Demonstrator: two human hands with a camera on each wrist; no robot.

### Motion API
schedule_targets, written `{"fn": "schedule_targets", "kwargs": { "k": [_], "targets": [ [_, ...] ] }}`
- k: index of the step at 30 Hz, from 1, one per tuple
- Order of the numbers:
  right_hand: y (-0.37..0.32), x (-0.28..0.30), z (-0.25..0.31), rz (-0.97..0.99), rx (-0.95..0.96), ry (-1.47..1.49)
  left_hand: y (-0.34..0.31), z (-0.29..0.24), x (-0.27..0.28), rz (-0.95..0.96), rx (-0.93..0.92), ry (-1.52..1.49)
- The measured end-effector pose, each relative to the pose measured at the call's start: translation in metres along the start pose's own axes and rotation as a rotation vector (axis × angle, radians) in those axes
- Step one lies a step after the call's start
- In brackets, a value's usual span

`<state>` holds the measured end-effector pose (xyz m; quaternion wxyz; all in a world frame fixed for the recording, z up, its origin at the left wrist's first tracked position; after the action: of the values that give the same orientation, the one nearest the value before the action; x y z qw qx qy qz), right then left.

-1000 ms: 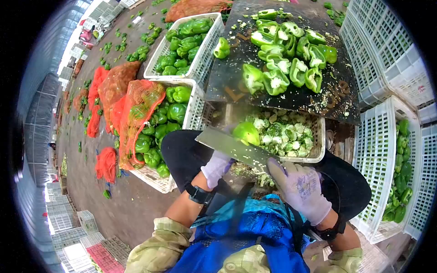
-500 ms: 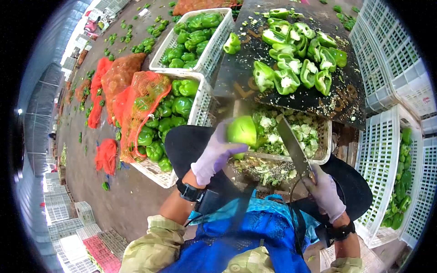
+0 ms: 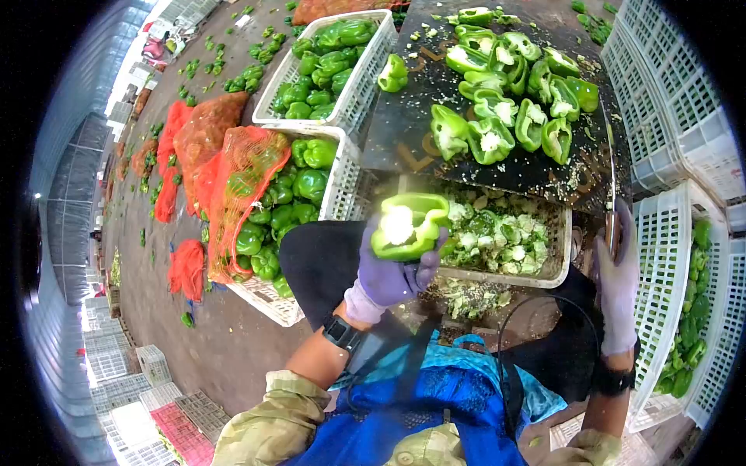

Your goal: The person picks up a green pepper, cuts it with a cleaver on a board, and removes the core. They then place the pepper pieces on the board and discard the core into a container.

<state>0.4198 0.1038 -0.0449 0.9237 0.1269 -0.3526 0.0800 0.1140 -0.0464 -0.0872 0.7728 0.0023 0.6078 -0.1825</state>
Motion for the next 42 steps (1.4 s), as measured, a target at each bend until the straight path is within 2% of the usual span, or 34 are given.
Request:
{"fn": "schedule_targets", "kwargs": {
  "k": [3,4,5,7,8,9,10,13,16,18,19,21,22,23,24,25,26,27,28,31,32,33,35,38,41,42],
  "targets": [
    [0.035,-0.006,-0.010,0.041,-0.112,-0.443,0.006,0.003,-0.002,-0.069,-0.009,0.047],
    [0.043,-0.016,-0.004,0.128,-0.234,-0.631,0.006,0.000,0.000,-0.062,0.024,0.061],
    [0.052,-0.023,-0.006,0.196,-0.374,-0.824,0.004,-0.003,0.008,-0.086,-0.058,0.157],
    [0.064,-0.052,-0.082,0.154,-0.289,-0.960,0.001,0.000,0.005,-0.090,-0.105,0.158],
    [0.071,-0.064,-0.094,0.085,-0.311,-0.975,0.000,0.002,0.003,-0.093,-0.128,0.158],
    [0.076,-0.068,-0.060,0.095,-0.356,-0.938,-0.003,-0.003,0.006,-0.121,-0.140,0.161],
    [0.083,-0.076,-0.067,0.210,-0.413,-0.933,-0.003,-0.007,0.012,-0.126,-0.189,0.250],
    [0.086,-0.091,-0.065,0.055,-0.281,-0.925,-0.006,-0.005,0.012,-0.092,-0.133,0.193],
    [0.081,-0.080,-0.049,0.008,-0.312,-0.937,-0.006,-0.003,0.013,-0.101,-0.152,0.275],
    [0.064,-0.066,-0.007,-0.131,-0.117,-0.946,-0.007,-0.005,0.025,-0.132,-0.180,0.359],
    [0.057,-0.059,0.020,0.001,-0.035,-0.700,-0.007,-0.006,0.031,-0.148,-0.193,0.401],
    [0.025,-0.050,0.087,0.502,-0.011,-0.092,-0.002,0.005,0.023,-0.178,-0.196,0.367],
    [0.002,-0.047,0.126,0.698,-0.013,0.033,0.000,0.010,0.020,-0.146,-0.171,0.397],
    [-0.019,-0.101,0.106,0.636,0.245,0.067,0.002,0.016,0.015,-0.113,-0.143,0.429],
    [-0.028,-0.086,0.133,0.732,0.196,0.066,0.003,0.020,0.009,-0.072,-0.127,0.486],
    [-0.034,-0.098,0.137,0.727,0.202,0.003,0.004,0.028,0.001,-0.027,-0.120,0.543],
    [-0.040,-0.109,0.137,0.678,0.259,-0.087,0.001,0.036,-0.013,-0.088,-0.173,0.614],
    [-0.037,-0.101,0.145,0.698,0.245,-0.043,-0.004,0.040,-0.024,-0.151,-0.242,0.686],
    [-0.036,-0.102,0.147,0.700,0.258,0.010,-0.004,0.036,-0.026,-0.177,-0.224,0.496],
    [-0.047,-0.116,0.157,0.730,0.348,0.058,-0.011,0.020,-0.030,-0.006,-0.562,1.594],
    [-0.053,-0.120,0.160,0.677,0.427,0.058,-0.015,0.018,-0.034,0.056,-0.595,1.751],
    [-0.059,-0.117,0.162,0.563,0.449,0.202,-0.018,0.022,-0.043,0.120,-0.628,1.909],
    [-0.059,-0.124,0.164,0.612,0.476,0.127,-0.019,0.024,-0.031,-0.241,-0.417,0.912],
    [-0.063,-0.136,0.164,0.535,0.486,0.048,-0.012,0.011,-0.012,-0.381,-0.358,0.738],
    [-0.063,-0.116,0.166,0.460,0.397,0.086,0.000,-0.024,0.024,-0.332,-0.203,0.685],
    [-0.056,-0.129,0.154,0.513,0.388,0.082,-0.003,-0.025,0.021,-0.333,-0.267,0.743]
  ]
}}
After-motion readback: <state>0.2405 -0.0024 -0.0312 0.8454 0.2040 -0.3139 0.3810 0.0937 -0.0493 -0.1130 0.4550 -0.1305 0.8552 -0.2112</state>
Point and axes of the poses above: each hand's wrist, its own y-axis towards the middle knuckle, its own x-axis out of the back of the hand, z = x × y, the point moved 4 cm from there along y, towards the middle knuckle, and after that the axes turned 13 degrees about -y, right-handed, at the moved point
